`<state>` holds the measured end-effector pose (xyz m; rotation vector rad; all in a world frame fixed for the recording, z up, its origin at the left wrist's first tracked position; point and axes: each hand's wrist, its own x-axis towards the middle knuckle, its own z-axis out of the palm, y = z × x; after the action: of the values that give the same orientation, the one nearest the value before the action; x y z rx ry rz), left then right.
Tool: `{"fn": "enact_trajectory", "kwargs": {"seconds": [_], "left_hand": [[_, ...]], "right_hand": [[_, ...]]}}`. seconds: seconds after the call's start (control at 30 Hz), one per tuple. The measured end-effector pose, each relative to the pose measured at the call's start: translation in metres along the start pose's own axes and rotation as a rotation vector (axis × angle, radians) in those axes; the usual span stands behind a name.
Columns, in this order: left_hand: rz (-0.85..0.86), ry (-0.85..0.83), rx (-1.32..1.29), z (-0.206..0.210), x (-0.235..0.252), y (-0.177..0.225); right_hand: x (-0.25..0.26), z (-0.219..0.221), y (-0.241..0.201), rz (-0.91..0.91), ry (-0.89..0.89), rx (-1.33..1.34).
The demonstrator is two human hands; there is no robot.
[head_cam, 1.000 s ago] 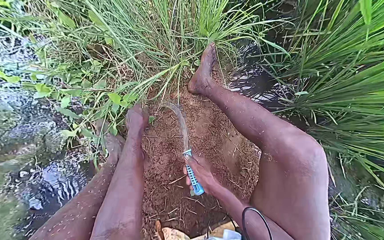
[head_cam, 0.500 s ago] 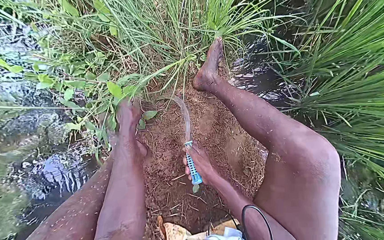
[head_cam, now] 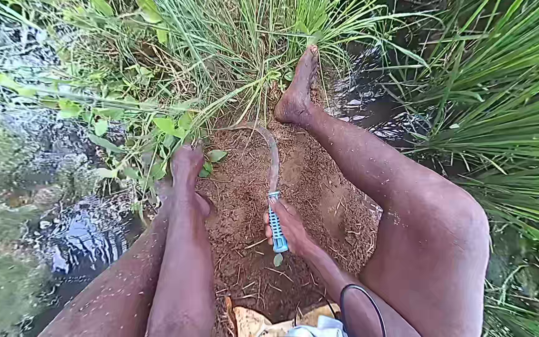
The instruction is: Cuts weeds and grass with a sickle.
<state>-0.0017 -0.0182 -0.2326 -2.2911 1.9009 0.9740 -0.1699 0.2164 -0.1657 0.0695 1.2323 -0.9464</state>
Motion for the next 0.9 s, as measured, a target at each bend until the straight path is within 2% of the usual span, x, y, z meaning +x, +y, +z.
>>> {"fn": "enact_trajectory", "kwargs": {"seconds": [0.13,0.33,0.53,0.6,0.7,0.8,0.9], "left_hand": [[0.031,0.019,-0.073,-0.013,-0.012,-0.001],[-0.069,0.033,-0.048,-0.045,-0.015,0.002],[-0.080,0.048,0.102,-0.029,-0.013,-0.003],[-0.100,0.026,0.127,-0.027,-0.016,0.006],[-0.224,-0.152,0.150,-0.041,-0.024,0.041],[-0.026,0.012,0.096,-0.013,-0.005,0.002],[-0.027,0.022,0.057,-0.004,-0.006,0.001]], "right_hand": [[0.001,0.004,-0.002,0.001,-0.016,-0.008],[0.003,0.007,-0.003,-0.011,-0.091,-0.084],[0.005,0.006,0.006,0.027,-0.109,-0.108],[0.004,0.005,0.006,0.043,-0.116,-0.111],[0.004,0.007,0.003,0.072,-0.131,-0.112],[0.008,0.005,0.009,0.090,-0.181,-0.183],[0.010,0.008,0.020,0.091,-0.203,-0.267]]}}
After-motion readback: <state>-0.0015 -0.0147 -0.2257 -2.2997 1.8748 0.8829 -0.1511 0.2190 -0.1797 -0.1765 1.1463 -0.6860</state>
